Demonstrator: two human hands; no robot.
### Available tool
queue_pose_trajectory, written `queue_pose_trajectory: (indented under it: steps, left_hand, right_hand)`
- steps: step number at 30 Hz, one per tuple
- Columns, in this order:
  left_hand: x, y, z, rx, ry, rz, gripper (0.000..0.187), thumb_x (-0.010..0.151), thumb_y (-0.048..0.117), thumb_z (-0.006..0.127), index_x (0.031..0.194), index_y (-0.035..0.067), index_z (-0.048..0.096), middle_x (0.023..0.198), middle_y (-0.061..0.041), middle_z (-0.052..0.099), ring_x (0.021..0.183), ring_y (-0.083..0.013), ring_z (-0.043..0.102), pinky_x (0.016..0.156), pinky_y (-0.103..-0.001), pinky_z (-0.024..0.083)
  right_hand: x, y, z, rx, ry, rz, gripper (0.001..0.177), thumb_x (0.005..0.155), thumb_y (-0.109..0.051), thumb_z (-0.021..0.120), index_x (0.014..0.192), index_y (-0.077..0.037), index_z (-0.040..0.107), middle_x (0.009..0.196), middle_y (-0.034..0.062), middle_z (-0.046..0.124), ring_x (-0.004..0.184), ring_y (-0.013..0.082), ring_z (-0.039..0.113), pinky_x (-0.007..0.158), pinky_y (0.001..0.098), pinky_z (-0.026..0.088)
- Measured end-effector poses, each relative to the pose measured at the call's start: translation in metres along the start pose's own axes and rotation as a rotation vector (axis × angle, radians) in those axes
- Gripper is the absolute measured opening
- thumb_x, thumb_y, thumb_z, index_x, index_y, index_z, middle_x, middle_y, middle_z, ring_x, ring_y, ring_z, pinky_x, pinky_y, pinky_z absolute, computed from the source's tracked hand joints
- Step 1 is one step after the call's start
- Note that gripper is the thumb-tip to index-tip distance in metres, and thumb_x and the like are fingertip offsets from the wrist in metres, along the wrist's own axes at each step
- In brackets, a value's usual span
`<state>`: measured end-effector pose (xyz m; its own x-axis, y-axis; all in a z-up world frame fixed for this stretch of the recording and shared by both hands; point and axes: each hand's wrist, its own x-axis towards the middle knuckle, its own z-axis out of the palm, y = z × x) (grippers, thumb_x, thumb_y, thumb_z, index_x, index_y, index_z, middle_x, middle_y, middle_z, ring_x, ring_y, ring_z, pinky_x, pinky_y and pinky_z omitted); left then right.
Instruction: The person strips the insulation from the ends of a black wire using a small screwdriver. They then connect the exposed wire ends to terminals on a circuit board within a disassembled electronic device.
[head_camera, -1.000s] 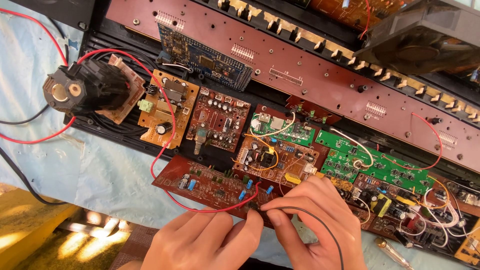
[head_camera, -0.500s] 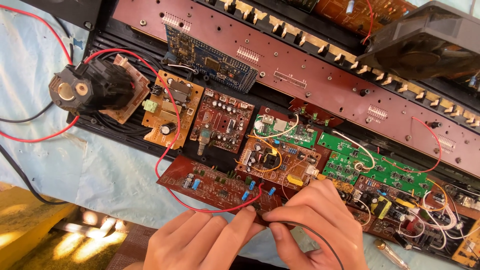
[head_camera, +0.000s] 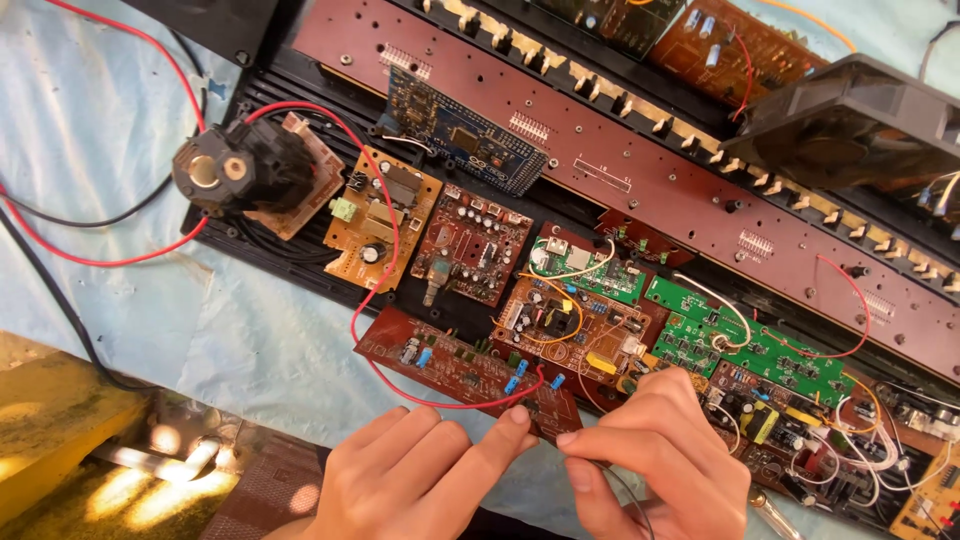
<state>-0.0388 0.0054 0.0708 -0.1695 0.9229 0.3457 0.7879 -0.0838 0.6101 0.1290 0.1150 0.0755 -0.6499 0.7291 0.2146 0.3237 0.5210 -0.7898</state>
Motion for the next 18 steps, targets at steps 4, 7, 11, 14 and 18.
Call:
queue_pose_trajectory:
  steps: [4, 7, 11, 14, 18]
  left_hand:
    - [0.0, 0.0, 0.0, 0.016, 0.044, 0.005, 0.02, 0.086, 0.014, 0.085, 0.103, 0.007, 0.078, 0.065, 0.004, 0.046, 0.053, -0.0094, 0.044, 0.048, -0.023, 0.042]
    - [0.003, 0.001, -0.002, 0.022, 0.058, 0.006, 0.02, 0.086, 0.014, 0.084, 0.104, 0.006, 0.077, 0.067, 0.003, 0.05, 0.054, -0.0103, 0.047, 0.05, -0.025, 0.045]
    - [0.004, 0.002, 0.0, 0.036, 0.069, 0.002, 0.019, 0.088, 0.014, 0.085, 0.1, 0.006, 0.073, 0.068, 0.004, 0.058, 0.053, -0.0106, 0.051, 0.051, -0.024, 0.045]
    - [0.005, 0.002, 0.0, 0.048, 0.072, -0.004, 0.019, 0.087, 0.015, 0.086, 0.099, 0.006, 0.073, 0.068, 0.004, 0.059, 0.052, -0.0105, 0.052, 0.05, -0.024, 0.045]
    - [0.007, 0.004, -0.002, 0.06, 0.051, -0.014, 0.019, 0.087, 0.015, 0.086, 0.097, 0.006, 0.073, 0.067, 0.003, 0.057, 0.052, -0.0107, 0.051, 0.049, -0.025, 0.044]
  right_hand:
    - [-0.001, -0.003, 0.001, 0.001, 0.015, -0.009, 0.008, 0.07, -0.013, 0.073, 0.077, -0.008, 0.072, 0.067, 0.0009, 0.066, 0.063, 0.0137, 0.052, 0.073, 0.0318, 0.048]
    - [0.001, -0.004, 0.0, 0.022, 0.013, -0.013, 0.007, 0.072, -0.013, 0.071, 0.078, -0.008, 0.072, 0.068, 0.002, 0.066, 0.064, 0.0141, 0.052, 0.073, 0.03, 0.048]
    - [0.003, -0.006, -0.003, 0.042, -0.06, 0.009, 0.006, 0.074, -0.011, 0.07, 0.079, -0.008, 0.071, 0.08, 0.0033, 0.072, 0.074, 0.0164, 0.062, 0.075, 0.0282, 0.053]
    - [0.003, -0.009, -0.004, 0.072, -0.09, 0.045, 0.007, 0.076, -0.008, 0.069, 0.083, -0.007, 0.07, 0.087, 0.0047, 0.077, 0.08, 0.0174, 0.068, 0.078, 0.0289, 0.058]
    - [0.0, -0.011, -0.003, 0.179, -0.065, 0.18, 0.008, 0.078, -0.005, 0.068, 0.086, -0.006, 0.069, 0.089, 0.0075, 0.08, 0.085, 0.019, 0.072, 0.082, 0.0312, 0.061]
